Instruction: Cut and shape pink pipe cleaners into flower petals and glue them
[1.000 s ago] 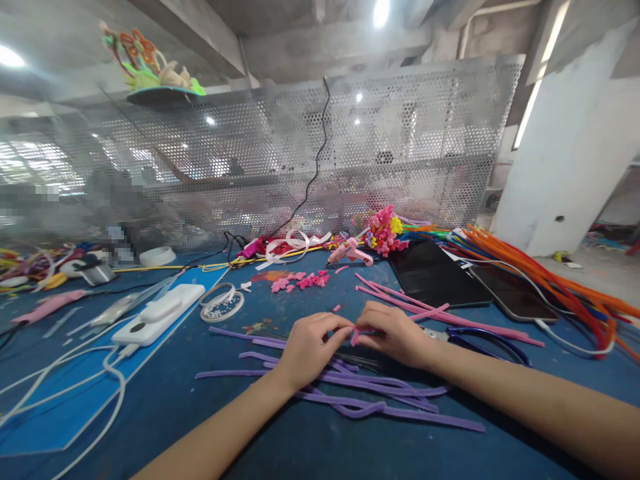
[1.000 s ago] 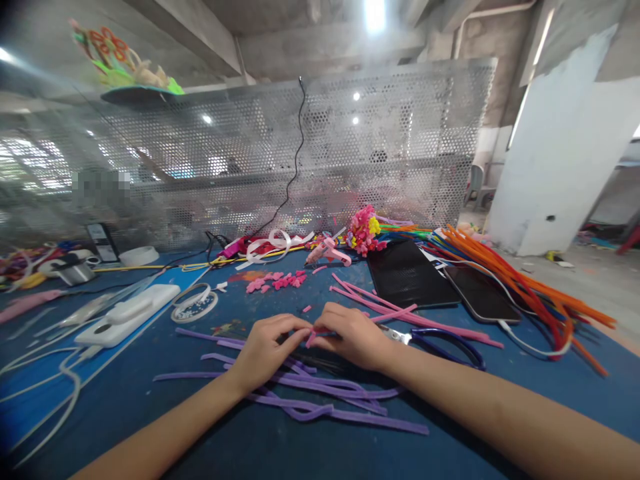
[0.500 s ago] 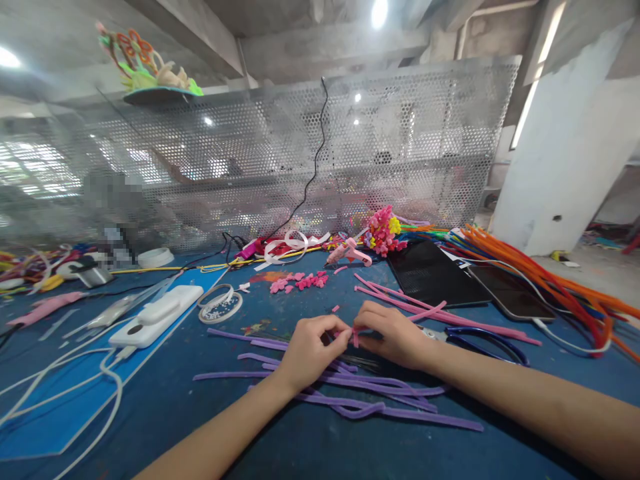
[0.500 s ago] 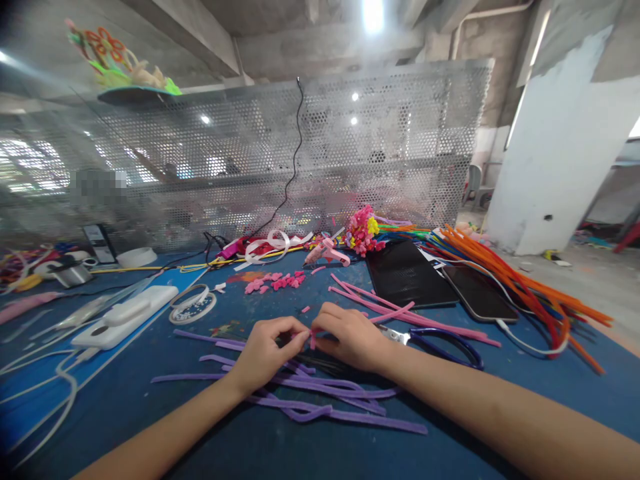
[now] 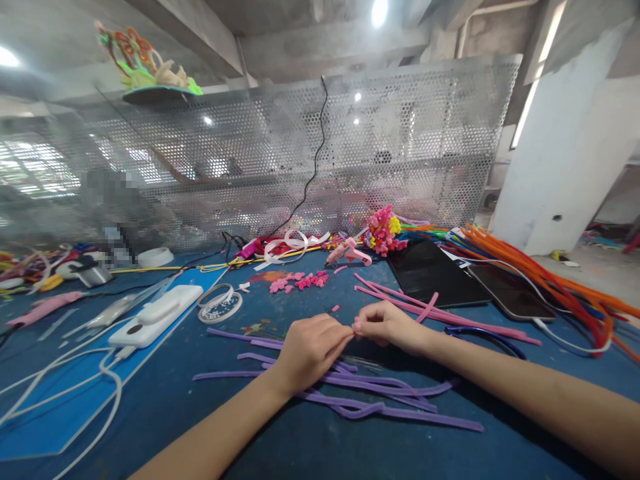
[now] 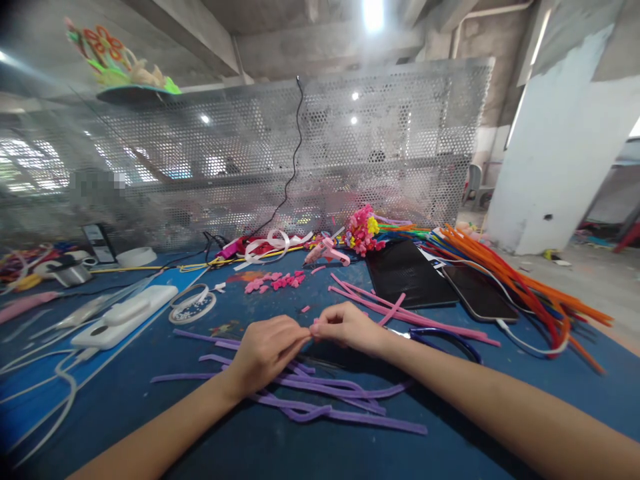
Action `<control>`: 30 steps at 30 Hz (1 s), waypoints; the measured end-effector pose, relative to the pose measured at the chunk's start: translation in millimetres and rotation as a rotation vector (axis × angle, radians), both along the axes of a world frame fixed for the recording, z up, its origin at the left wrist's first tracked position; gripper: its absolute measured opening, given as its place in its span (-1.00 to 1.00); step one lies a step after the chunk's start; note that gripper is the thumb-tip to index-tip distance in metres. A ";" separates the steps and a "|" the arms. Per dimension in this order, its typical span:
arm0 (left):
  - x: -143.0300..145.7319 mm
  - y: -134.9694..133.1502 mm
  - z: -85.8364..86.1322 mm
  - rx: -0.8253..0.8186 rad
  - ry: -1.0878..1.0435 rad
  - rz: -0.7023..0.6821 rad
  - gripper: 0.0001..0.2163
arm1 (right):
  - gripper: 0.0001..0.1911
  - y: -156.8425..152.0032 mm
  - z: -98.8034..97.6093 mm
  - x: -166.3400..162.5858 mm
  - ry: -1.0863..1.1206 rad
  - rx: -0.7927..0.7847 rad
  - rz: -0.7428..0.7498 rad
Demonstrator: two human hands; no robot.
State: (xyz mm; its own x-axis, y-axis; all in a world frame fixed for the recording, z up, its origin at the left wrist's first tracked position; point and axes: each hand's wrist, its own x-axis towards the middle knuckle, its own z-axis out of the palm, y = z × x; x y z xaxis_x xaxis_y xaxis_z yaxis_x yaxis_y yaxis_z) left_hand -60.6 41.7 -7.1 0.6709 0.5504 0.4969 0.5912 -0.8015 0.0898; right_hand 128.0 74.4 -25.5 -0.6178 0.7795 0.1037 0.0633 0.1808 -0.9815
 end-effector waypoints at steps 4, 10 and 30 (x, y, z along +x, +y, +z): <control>4.1 -2.2 3.4 -0.203 -0.179 0.109 -0.81 | -0.63 4.3 -5.7 -3.5 0.164 -0.083 -0.105; 14.0 -4.1 8.9 -0.719 -0.529 0.192 -0.76 | -0.73 2.2 -4.7 -1.8 0.109 0.225 -0.262; 5.3 -3.0 3.6 -0.253 -0.161 0.170 -0.82 | -0.82 -11.7 0.7 0.0 -0.261 0.762 -0.174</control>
State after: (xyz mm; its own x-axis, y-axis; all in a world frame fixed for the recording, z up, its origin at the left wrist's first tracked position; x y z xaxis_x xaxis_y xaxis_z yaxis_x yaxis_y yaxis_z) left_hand -55.3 38.7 -3.5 0.4828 0.7672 0.4223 0.6763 -0.6330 0.3767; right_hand 128.0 62.7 -24.9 -0.5722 0.6398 0.5130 0.3608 0.7582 -0.5432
